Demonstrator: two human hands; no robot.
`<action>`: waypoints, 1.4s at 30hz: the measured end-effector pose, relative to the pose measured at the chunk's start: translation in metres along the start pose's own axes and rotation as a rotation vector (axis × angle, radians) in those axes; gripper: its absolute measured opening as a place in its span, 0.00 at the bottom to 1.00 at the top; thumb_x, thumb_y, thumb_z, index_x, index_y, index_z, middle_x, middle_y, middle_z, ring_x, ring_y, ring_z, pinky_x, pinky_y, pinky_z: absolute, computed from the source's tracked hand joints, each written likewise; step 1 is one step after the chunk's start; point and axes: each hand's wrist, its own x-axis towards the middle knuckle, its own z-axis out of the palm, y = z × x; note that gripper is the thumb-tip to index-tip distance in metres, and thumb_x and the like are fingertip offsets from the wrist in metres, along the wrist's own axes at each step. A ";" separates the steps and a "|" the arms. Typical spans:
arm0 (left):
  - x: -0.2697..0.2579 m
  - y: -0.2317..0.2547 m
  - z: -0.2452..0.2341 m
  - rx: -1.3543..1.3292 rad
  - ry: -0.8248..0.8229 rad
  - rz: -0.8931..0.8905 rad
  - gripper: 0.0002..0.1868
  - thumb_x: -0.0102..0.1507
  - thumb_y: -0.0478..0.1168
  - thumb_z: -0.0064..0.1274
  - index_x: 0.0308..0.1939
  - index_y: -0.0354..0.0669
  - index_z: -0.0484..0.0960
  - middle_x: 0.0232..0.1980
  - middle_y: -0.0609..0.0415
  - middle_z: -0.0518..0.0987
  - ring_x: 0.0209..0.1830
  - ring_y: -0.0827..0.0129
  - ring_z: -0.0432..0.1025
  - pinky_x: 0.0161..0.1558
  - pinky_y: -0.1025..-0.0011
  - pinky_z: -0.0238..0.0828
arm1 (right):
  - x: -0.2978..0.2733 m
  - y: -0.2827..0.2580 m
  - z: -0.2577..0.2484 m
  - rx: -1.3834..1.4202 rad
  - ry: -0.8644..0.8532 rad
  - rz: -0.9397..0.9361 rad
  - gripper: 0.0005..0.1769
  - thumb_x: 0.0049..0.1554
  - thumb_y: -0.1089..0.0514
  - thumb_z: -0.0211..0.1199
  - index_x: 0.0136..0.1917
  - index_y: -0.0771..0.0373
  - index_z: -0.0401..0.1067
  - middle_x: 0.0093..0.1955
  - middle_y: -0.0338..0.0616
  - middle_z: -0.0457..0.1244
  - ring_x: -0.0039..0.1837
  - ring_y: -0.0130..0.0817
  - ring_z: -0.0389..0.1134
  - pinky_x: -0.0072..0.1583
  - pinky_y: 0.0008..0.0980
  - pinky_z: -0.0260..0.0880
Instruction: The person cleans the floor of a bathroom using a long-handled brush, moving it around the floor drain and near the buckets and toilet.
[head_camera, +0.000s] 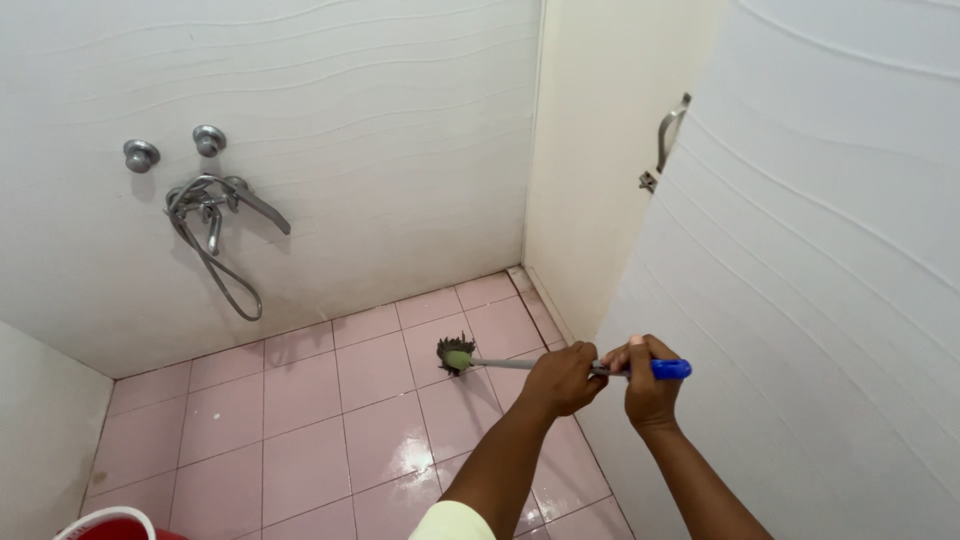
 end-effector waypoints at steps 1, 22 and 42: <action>-0.001 -0.004 -0.004 -0.002 0.000 -0.001 0.16 0.65 0.50 0.53 0.44 0.40 0.72 0.45 0.46 0.79 0.47 0.52 0.75 0.48 0.56 0.71 | 0.000 0.002 0.007 -0.002 -0.001 0.001 0.23 0.66 0.55 0.50 0.32 0.68 0.65 0.30 0.47 0.64 0.38 0.34 0.69 0.46 0.37 0.74; -0.034 -0.161 -0.021 -0.061 0.008 -0.153 0.12 0.66 0.44 0.54 0.49 0.43 0.73 0.54 0.49 0.78 0.60 0.54 0.69 0.60 0.53 0.59 | -0.028 0.057 0.121 -0.179 -0.321 0.263 0.14 0.65 0.54 0.52 0.50 0.64 0.75 0.53 0.43 0.73 0.57 0.31 0.72 0.60 0.32 0.72; -0.034 -0.111 -0.072 0.060 -0.017 -0.037 0.16 0.63 0.53 0.57 0.37 0.44 0.78 0.44 0.52 0.79 0.48 0.56 0.75 0.47 0.56 0.72 | -0.010 0.038 0.115 -0.092 -0.207 0.036 0.13 0.60 0.65 0.48 0.35 0.70 0.67 0.36 0.50 0.67 0.44 0.36 0.71 0.55 0.37 0.74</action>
